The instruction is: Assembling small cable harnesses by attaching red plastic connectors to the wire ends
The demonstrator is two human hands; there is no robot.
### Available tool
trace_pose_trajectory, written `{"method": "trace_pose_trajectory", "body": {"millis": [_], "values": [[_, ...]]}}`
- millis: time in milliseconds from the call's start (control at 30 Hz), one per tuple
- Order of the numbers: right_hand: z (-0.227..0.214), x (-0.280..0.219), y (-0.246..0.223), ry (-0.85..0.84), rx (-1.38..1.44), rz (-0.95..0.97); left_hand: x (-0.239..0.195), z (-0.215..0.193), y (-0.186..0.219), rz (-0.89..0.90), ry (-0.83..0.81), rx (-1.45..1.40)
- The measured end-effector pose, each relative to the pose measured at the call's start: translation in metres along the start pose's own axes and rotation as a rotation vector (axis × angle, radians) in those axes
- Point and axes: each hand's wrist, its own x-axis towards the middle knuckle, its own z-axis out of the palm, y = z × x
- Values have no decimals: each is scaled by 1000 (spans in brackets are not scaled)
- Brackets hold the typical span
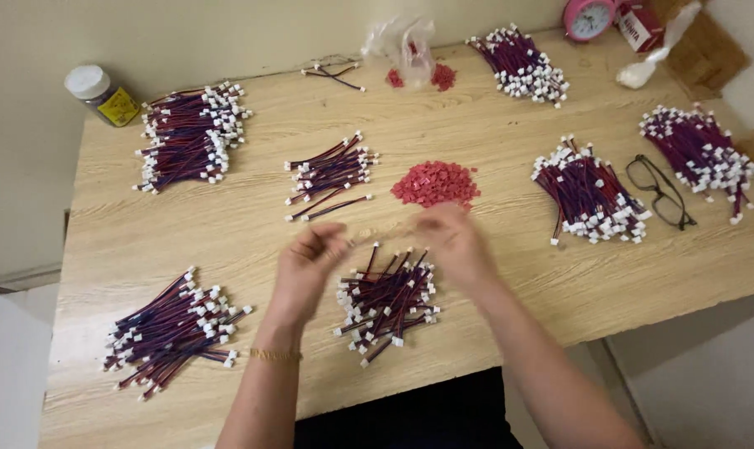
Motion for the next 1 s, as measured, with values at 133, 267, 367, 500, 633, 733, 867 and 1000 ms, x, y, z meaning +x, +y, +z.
{"method": "trace_pose_trajectory", "body": {"millis": [133,267,367,500,633,733,867,1000], "values": [[-50,23,80,115,-534,23,56,-32,-54,77,149,48],[-59,25,105,98,-699,154,75,-39,-64,88,291,255],[-54,29,106,83,-774,142,65,-38,-49,92,346,539],[-52,38,111,144,-813,36,51,-40,-56,194,302,680],[-48,36,114,178,-877,-19,9,-26,-60,77,190,810],[-48,35,113,177,-953,-74,-22,-16,-50,262,-38,982],[-51,33,113,148,-963,-120,-51,-11,-31,432,-160,1079],[-49,33,117,198,-998,-163,-60,-11,-48,518,-139,1259]]}}
